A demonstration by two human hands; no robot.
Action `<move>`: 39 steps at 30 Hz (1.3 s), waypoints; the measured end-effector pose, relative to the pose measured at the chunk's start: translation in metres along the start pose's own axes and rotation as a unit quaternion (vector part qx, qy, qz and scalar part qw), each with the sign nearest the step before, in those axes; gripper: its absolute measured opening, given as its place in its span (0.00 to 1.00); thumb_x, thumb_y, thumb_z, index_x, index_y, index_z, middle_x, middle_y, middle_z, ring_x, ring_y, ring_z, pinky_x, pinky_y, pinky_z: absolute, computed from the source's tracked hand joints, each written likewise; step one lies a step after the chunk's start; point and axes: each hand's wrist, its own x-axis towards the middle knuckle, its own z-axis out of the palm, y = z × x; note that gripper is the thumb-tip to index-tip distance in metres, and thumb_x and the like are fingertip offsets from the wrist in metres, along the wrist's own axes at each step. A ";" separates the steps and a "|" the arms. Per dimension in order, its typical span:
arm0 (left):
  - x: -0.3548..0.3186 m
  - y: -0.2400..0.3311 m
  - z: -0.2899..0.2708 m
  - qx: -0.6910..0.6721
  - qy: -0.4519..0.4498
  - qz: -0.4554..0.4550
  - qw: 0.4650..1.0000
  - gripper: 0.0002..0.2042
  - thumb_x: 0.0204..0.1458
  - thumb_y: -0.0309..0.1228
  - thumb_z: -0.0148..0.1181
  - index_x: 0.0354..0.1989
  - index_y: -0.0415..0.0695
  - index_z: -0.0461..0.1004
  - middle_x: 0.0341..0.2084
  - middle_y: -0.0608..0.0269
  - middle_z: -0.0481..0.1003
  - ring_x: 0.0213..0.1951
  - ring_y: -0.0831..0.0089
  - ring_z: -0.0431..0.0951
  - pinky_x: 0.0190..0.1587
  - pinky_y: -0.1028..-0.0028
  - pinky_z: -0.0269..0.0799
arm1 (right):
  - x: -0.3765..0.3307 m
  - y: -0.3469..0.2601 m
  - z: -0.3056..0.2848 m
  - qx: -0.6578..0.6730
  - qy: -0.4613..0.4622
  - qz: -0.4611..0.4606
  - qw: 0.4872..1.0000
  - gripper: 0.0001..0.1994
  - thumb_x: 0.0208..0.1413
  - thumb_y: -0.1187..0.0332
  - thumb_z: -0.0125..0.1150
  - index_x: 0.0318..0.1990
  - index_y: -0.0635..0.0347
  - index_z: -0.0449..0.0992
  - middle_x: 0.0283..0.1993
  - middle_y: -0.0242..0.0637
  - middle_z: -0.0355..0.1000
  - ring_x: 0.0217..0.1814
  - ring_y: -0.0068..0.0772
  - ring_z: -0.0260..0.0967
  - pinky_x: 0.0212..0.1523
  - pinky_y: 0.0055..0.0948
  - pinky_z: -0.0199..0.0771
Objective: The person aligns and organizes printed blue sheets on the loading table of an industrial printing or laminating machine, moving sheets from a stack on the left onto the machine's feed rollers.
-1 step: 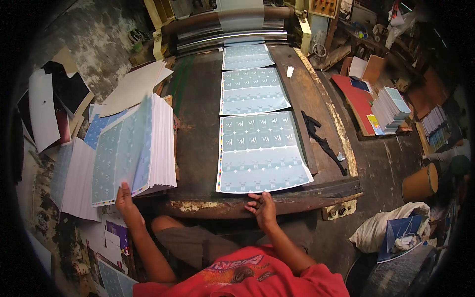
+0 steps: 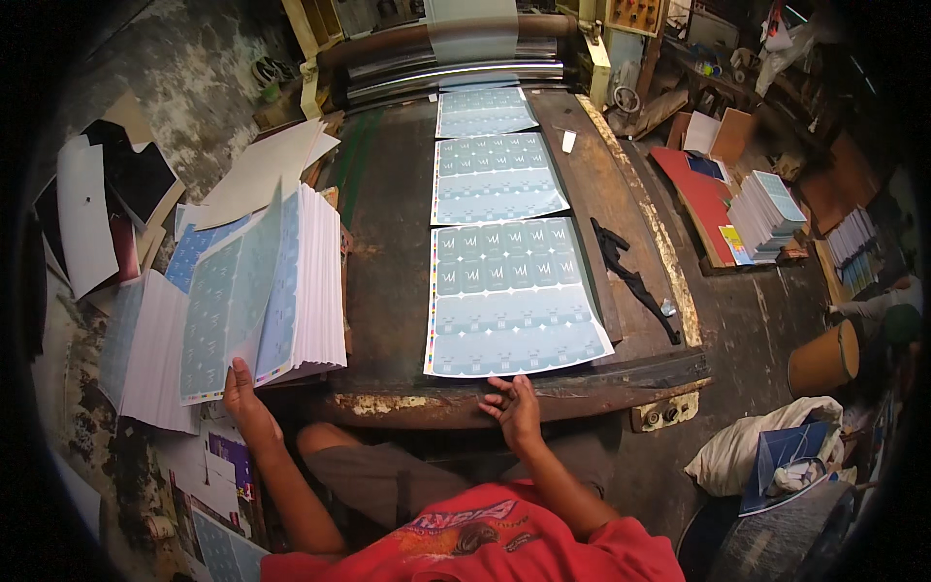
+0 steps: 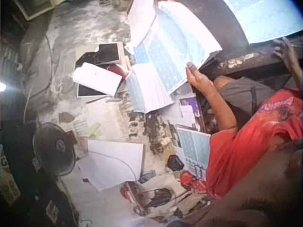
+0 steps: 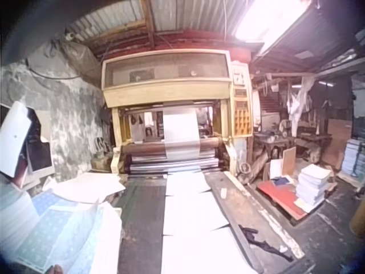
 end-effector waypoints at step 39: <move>-0.006 -0.002 0.010 0.330 -0.103 0.252 0.904 0.12 0.62 0.31 0.52 0.43 0.35 0.79 0.44 0.51 0.80 0.52 0.56 0.76 0.56 0.63 0.66 | -0.094 -0.001 -0.046 -0.115 -0.034 0.147 0.982 0.23 0.66 0.54 0.49 0.54 0.69 0.66 0.39 0.48 0.76 0.38 0.34 0.75 0.39 0.29 0.74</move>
